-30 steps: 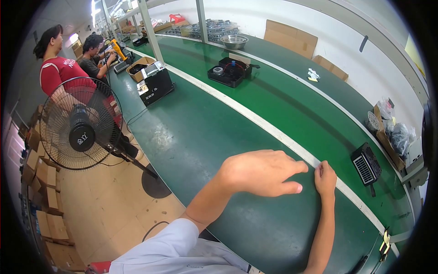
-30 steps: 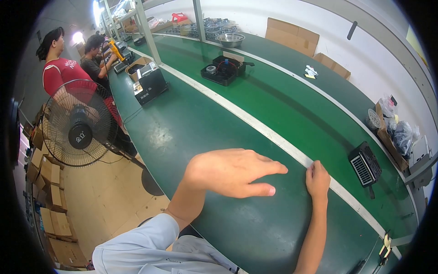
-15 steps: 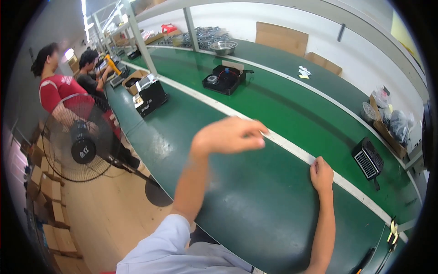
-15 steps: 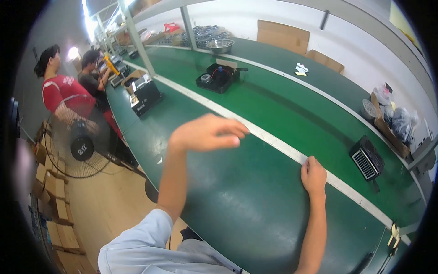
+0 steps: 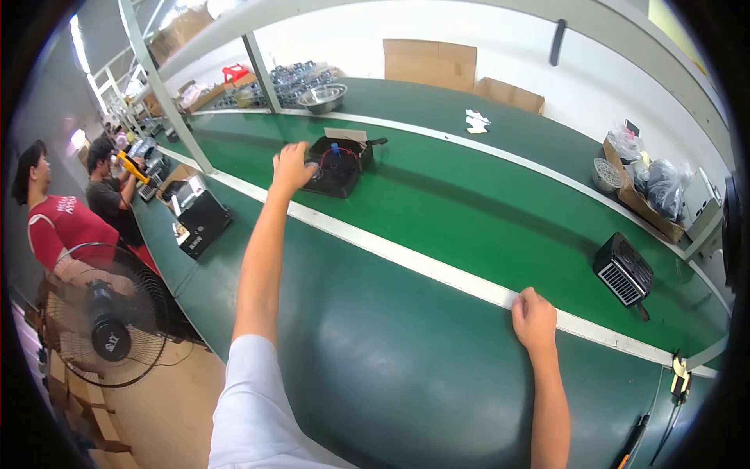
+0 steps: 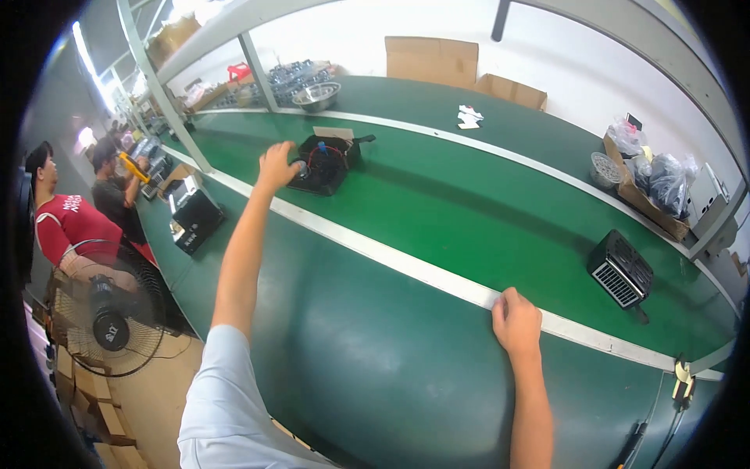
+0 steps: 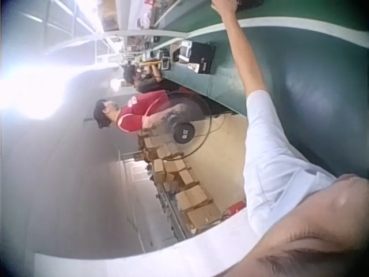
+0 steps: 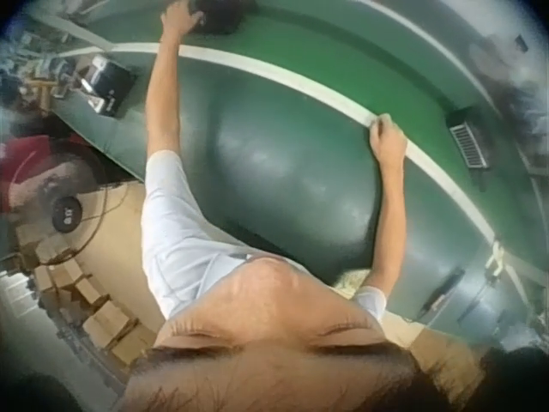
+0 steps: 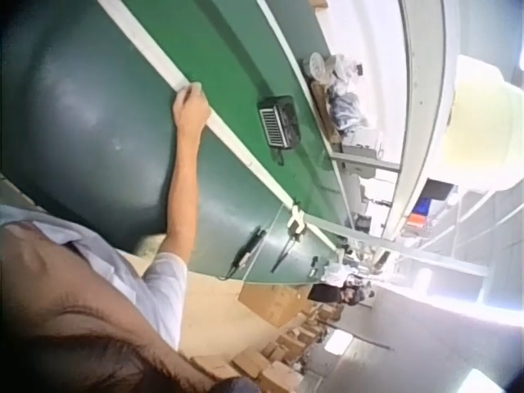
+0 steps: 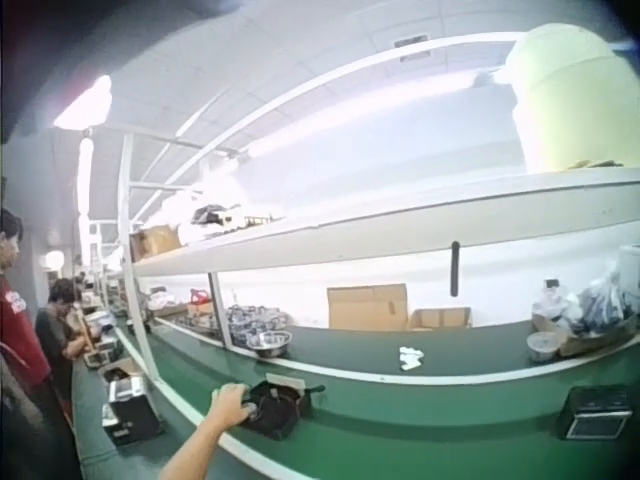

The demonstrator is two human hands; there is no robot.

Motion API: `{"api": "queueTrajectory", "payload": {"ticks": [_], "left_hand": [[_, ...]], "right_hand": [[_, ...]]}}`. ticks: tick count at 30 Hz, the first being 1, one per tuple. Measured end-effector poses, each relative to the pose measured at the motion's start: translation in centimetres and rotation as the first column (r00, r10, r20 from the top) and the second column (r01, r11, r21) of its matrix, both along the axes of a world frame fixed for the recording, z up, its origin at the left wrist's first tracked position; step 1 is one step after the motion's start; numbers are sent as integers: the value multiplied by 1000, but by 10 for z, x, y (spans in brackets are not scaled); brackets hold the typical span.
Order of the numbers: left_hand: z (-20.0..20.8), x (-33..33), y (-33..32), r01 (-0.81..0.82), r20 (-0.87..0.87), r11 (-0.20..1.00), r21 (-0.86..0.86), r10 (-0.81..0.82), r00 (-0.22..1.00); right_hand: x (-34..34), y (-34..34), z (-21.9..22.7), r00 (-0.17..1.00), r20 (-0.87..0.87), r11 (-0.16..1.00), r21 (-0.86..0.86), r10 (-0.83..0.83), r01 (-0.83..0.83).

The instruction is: Assembling the components of a small portable speaker on an assembly line.

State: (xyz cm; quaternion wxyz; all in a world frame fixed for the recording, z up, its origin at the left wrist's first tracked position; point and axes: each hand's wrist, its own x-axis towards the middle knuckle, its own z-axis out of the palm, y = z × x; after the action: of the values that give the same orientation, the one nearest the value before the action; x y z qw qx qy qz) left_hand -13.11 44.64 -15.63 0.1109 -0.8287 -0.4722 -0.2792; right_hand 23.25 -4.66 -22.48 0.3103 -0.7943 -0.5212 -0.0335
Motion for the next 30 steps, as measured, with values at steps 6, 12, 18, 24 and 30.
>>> {"api": "queueTrajectory", "payload": {"ticks": [6,12,18,24,30], "left_hand": [[6,56,41,-135,-334,943,-305,27,942],[-22,58,63,-34,-325,954,-297,-67,943],[-11,66,61,30,-469,979,-200,-122,875],[19,69,-25,19,-433,969,-245,-127,893],[71,27,-170,19,-346,971,-239,-103,933]], "right_hand": [[-1,3,-1,999,-8,999,-15,-45,45],[1,7,-2,998,-24,998,23,-52,52],[1,4,-4,996,-63,996,66,-58,62],[6,1,-4,997,-61,993,110,-40,47],[12,-1,-9,998,-54,989,144,33,-25]]}}
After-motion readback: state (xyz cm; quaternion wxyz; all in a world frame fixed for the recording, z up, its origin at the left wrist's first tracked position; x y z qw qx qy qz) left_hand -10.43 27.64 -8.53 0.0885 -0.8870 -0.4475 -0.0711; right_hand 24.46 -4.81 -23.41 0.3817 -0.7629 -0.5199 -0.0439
